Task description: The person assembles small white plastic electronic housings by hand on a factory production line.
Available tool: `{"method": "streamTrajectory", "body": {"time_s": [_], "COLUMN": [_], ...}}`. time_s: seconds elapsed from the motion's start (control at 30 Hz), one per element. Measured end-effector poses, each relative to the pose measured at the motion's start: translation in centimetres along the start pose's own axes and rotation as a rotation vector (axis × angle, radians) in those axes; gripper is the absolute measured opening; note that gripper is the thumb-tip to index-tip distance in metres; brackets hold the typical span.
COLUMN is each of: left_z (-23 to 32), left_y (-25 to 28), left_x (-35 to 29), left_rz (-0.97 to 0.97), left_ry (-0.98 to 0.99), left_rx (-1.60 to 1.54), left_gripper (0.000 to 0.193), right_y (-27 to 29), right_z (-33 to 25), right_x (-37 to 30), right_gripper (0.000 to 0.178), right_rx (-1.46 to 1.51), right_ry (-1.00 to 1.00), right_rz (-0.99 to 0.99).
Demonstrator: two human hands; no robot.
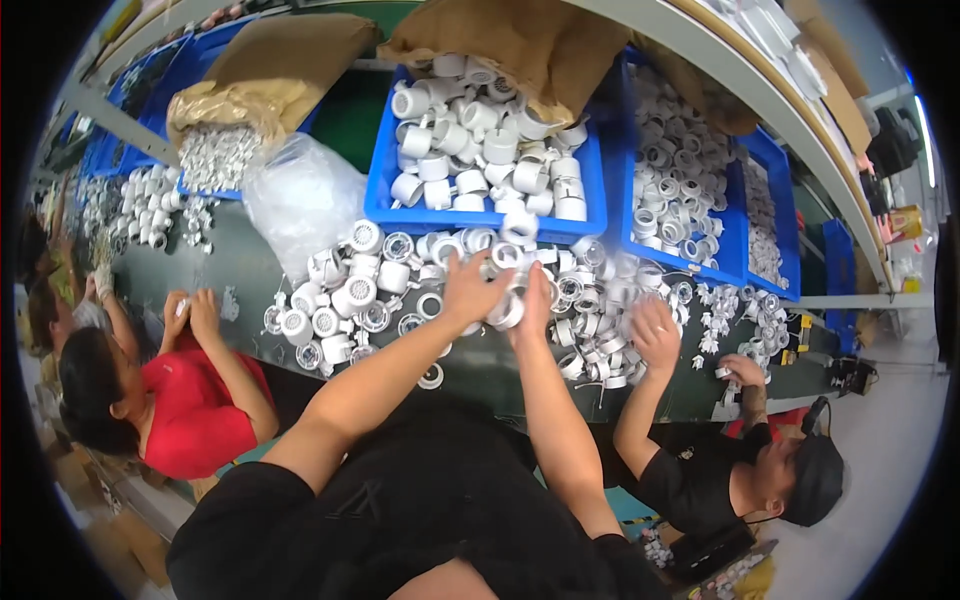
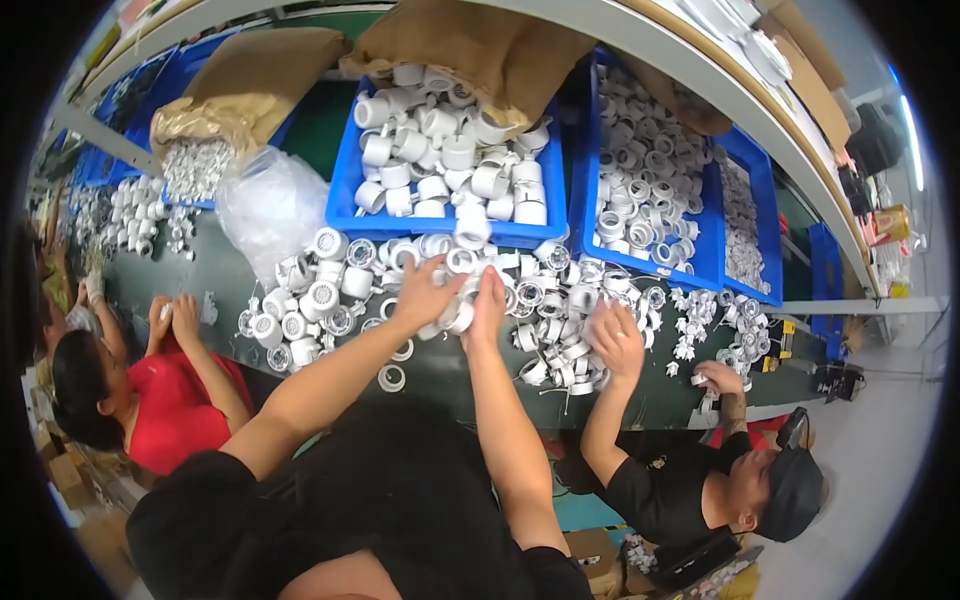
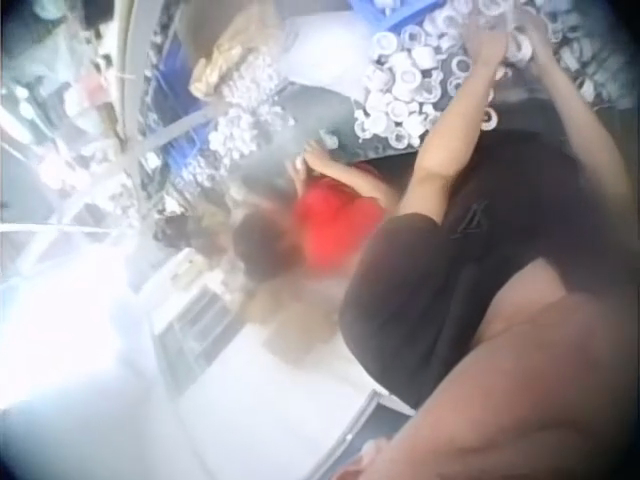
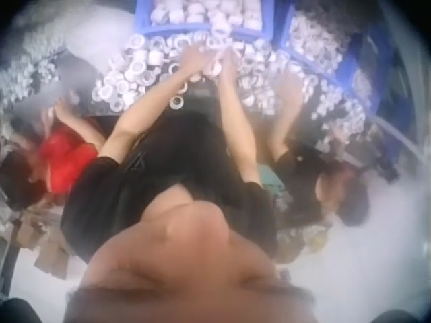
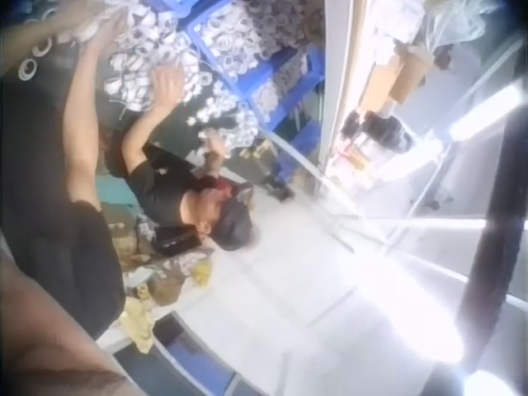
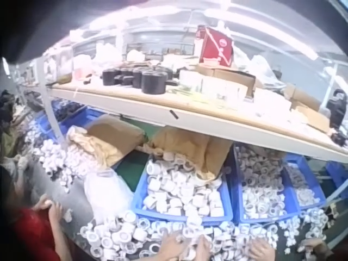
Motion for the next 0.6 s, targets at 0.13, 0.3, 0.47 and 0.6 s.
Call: {"method": "streamTrajectory", "body": {"time_s": [0.13,0.3,0.47,0.6], "left_z": [2.4,14.7,31.7,37.6], "left_y": [2.9,4.0,-10.2,-22.9], "left_x": [0.1,-0.4,7.1,20.5], "left_rz": [-0.033,0.05,-0.456,-0.311], "left_ry": [-0.127,-0.404,-0.611,-0.5], "left_rx": [0.11,0.322,-0.402,-0.136], "left_gripper": [0.074,0.062,0.051,0.075], "right_y": [-0.3,3.6,20.4,23.6], "right_z": [-5.6,-22.6,-36.7,-36.8], "right_x": [-1.0,4.9,24.0,38.5], "right_gripper": [0.063,0.039,0.073,0.09], "right_rx": [-0.631,-0.91,-0.802,-0.649], "right_ry": [-0.05,0.273,0.551,0.448], "right_rz": [-0.173,-0.036,0.619,0.572]}}
Point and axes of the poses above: each hand's wrist, its own x-axis towards the middle knuckle, its own y-axis out of the back of the hand, z = x × y, the point moved 10 cm from there along x, towards the middle knuckle, and after that the axes turned 2 degrees about y, right-handed, at the moved point
